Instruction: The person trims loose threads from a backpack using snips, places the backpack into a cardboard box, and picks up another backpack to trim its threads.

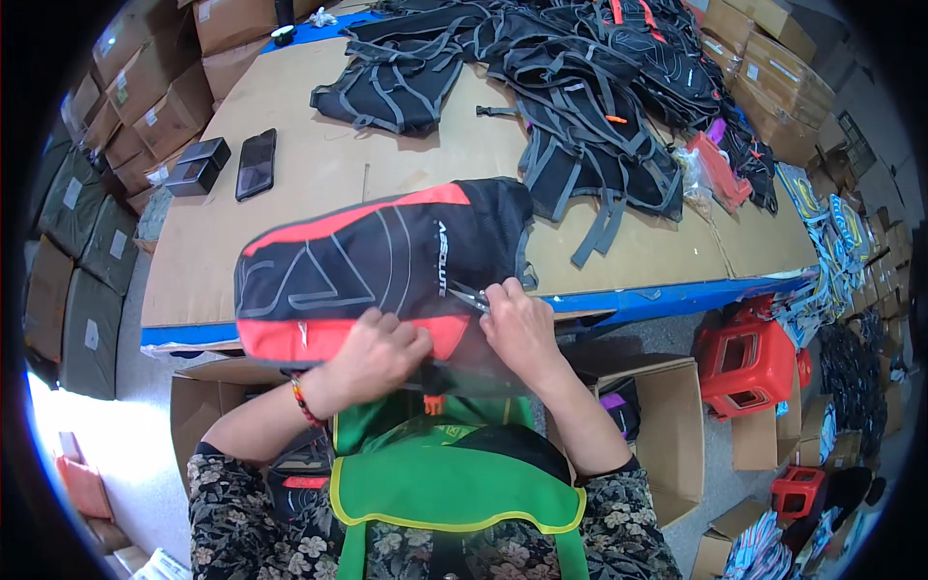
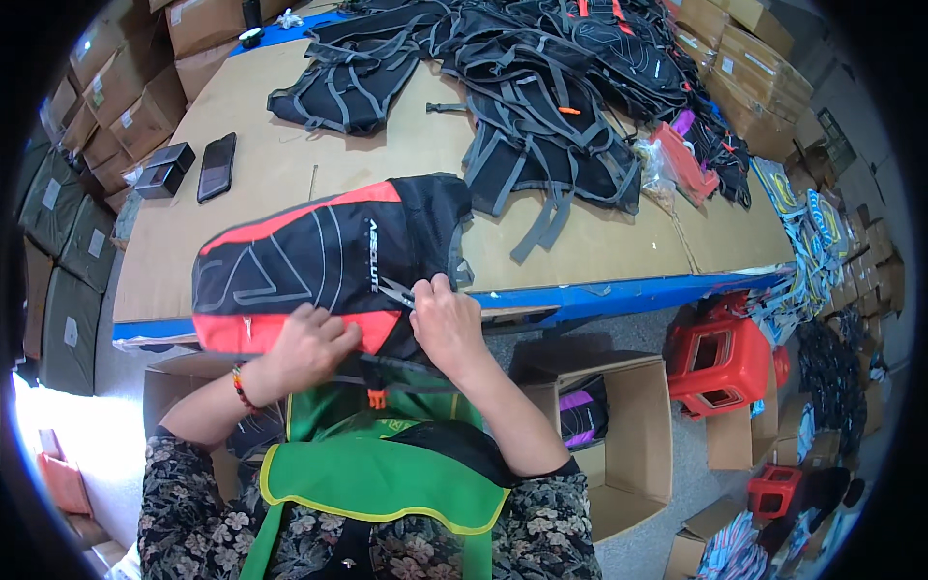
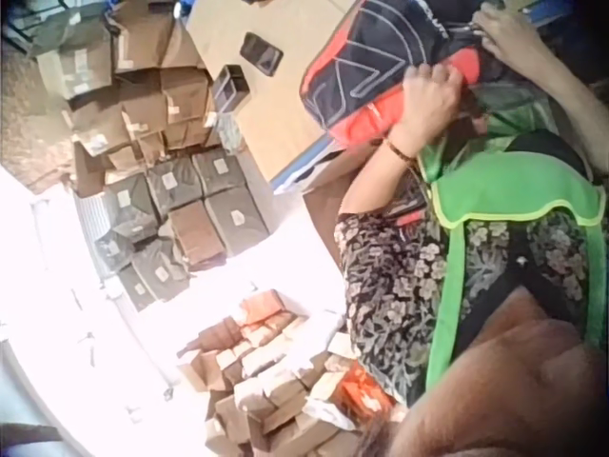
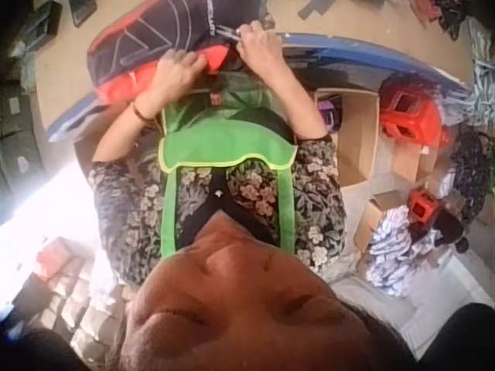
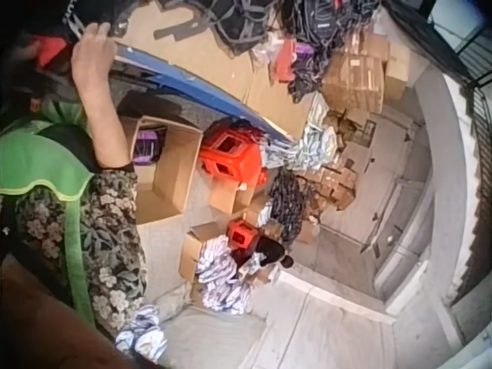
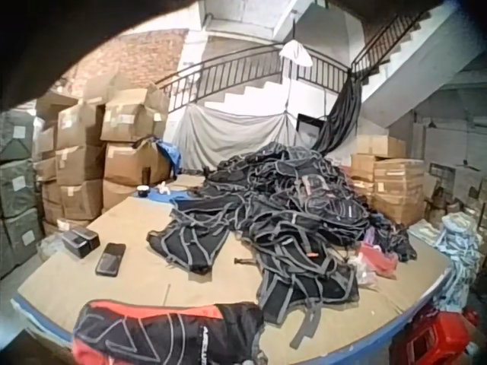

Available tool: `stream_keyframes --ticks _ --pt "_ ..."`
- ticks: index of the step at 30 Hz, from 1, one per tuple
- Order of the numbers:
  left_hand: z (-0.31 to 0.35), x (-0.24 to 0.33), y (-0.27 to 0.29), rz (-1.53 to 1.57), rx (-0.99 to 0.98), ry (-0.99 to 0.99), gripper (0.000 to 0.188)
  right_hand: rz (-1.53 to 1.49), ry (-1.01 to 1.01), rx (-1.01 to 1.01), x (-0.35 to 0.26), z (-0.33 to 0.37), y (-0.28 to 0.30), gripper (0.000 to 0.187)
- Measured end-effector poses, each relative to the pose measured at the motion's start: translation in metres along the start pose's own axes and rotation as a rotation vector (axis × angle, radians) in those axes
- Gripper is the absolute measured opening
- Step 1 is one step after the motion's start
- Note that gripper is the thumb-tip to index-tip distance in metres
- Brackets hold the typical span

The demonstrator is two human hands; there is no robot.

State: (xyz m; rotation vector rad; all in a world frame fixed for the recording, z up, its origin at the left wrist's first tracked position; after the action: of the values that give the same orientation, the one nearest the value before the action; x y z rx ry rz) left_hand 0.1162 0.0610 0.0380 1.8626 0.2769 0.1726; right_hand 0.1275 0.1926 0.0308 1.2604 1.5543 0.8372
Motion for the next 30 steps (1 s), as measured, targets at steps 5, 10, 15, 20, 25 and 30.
stream_keyframes --ticks 5,10,15,20,25,30 --pt "-0.001 -0.025 0.024 -0.047 0.037 0.016 0.028 -0.035 0.13 0.093 -0.003 -0.01 0.003 0.02" --pt "-0.005 -0.017 0.024 0.255 -0.073 0.164 0.052 -0.341 0.204 0.246 0.0 -0.009 0.013 0.018" --pt "-0.019 -0.023 -0.003 0.089 0.026 0.46 0.044 -0.438 0.282 0.273 -0.036 -0.016 0.038 0.018" --pt "-0.026 -0.016 -0.015 0.093 0.232 0.403 0.025 -0.502 0.293 0.281 -0.039 -0.019 0.036 0.015" --pt "-0.032 -0.028 -0.005 0.231 0.344 0.438 0.023 -0.777 0.092 0.222 -0.014 -0.018 0.013 0.012" --pt "-0.043 -0.03 -0.022 0.246 0.353 0.459 0.016 -0.673 0.146 0.291 -0.012 -0.02 0.01 0.011"
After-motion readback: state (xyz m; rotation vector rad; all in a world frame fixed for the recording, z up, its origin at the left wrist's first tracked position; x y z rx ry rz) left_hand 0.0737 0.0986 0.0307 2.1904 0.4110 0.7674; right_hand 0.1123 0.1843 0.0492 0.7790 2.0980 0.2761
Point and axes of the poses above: each hand's wrist, its own z-axis away from the middle knuckle, its own y-axis out of the back of the hand, x = y × z, the point moved 10 cm from there along -z, towards the middle knuckle, and after that the axes turned 9 degrees about y, right-handed, at the moved point
